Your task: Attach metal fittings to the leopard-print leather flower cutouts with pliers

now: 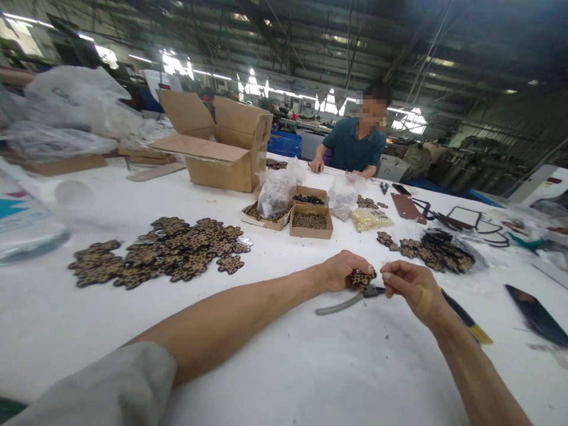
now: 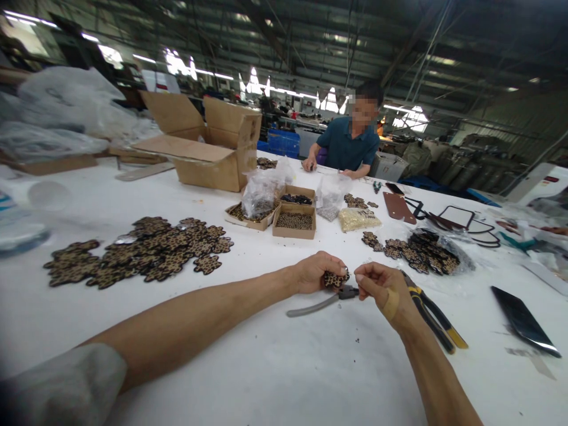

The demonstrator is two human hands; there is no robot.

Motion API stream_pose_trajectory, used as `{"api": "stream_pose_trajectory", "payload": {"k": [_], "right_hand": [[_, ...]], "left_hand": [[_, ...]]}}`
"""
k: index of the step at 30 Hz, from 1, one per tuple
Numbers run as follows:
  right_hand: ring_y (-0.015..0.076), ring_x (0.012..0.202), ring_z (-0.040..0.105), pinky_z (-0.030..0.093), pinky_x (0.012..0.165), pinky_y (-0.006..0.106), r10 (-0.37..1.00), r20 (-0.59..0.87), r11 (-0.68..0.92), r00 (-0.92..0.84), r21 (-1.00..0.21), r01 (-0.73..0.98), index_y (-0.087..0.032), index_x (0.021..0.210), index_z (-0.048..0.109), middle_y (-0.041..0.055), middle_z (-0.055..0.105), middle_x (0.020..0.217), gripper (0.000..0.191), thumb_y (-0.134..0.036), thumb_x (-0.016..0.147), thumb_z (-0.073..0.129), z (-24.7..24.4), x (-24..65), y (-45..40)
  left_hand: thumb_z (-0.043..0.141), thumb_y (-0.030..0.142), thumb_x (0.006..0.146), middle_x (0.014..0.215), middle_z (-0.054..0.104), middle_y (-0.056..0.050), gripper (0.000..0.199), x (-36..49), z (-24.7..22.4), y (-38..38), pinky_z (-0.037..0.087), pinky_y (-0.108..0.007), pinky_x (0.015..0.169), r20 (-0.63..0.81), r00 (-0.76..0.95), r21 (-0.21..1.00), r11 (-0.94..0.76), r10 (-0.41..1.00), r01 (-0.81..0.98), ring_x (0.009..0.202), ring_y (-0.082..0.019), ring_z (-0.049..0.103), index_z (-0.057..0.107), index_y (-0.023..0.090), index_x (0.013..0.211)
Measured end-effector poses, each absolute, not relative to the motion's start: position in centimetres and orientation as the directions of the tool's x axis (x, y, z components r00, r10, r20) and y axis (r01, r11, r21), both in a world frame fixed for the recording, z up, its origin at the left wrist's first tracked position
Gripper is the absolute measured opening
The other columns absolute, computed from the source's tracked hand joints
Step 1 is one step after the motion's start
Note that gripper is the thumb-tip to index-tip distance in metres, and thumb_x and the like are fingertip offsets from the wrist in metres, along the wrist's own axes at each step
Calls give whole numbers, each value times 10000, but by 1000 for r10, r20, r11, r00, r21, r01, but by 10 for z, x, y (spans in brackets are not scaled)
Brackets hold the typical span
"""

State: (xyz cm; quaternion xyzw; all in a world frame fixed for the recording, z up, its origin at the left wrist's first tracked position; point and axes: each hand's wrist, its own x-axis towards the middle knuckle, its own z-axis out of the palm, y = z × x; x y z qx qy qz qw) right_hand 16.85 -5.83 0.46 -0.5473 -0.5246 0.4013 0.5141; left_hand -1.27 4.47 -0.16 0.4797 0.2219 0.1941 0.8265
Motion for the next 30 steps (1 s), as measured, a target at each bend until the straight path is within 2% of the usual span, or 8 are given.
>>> {"api": "stream_pose_trajectory", "payload": {"k": [4, 7, 10, 14, 18, 24, 30], "right_hand": [[148, 524, 514, 419, 486, 266, 999, 53, 44, 9, -903, 428, -163, 805, 734, 10, 599, 580, 272, -429, 753, 754, 11, 174, -64], [159, 589, 531, 401, 530, 259, 991, 26, 98, -133, -814, 573, -182, 787, 750, 14, 638, 633, 199, -373, 790, 692, 12, 166, -68], [173, 619, 553, 399, 550, 260, 982, 37, 154, -186, -727, 670, -193, 780, 770, 23, 690, 687, 165, -316, 788, 659, 12, 149, -71], [154, 593, 562, 373, 529, 239, 984, 64, 172, -169, -621, 765, -182, 757, 779, 31, 716, 714, 157, -235, 777, 632, 13, 132, -67], [141, 606, 586, 379, 569, 234, 984, 92, 176, -150, -508, 843, -199, 815, 797, 22, 746, 759, 164, -218, 777, 638, 17, 130, -59], [173, 652, 614, 384, 613, 253, 997, 51, 72, -58, -337, 939, -222, 792, 809, 56, 751, 740, 152, -211, 759, 661, 26, 126, -59], [189, 680, 640, 390, 613, 250, 998, 47, 42, -30, -281, 959, -247, 817, 809, 67, 751, 761, 183, -213, 744, 644, 26, 125, -61]], "left_hand": [[766, 193, 553, 569, 588, -26, 200, -14, 6, 47, 442, -281, 529, -201, 784, 871, 473, 588, -132, 527, -129, 536, 592, 125, 625], [750, 188, 565, 570, 590, -31, 187, -14, 7, 48, 447, -276, 530, -219, 760, 867, 480, 612, -136, 526, -125, 534, 581, 127, 615], [732, 188, 569, 566, 586, -28, 168, -14, 6, 49, 429, -268, 502, -192, 764, 876, 459, 616, -149, 512, -125, 528, 582, 127, 613], [727, 216, 590, 574, 590, -32, 174, -13, 7, 56, 417, -267, 480, -147, 770, 899, 409, 621, -158, 506, -132, 525, 575, 130, 594], [718, 232, 646, 588, 596, -33, 171, -12, 11, 64, 427, -262, 502, -123, 794, 904, 397, 595, -157, 524, -133, 536, 587, 127, 610], [701, 206, 687, 604, 599, -41, 134, -11, 19, 63, 447, -257, 542, -140, 796, 903, 405, 589, -141, 566, -141, 557, 610, 120, 639], [707, 187, 691, 611, 597, -49, 124, -10, 19, 65, 459, -272, 552, -142, 801, 897, 418, 581, -145, 572, -149, 552, 616, 113, 649]]}}
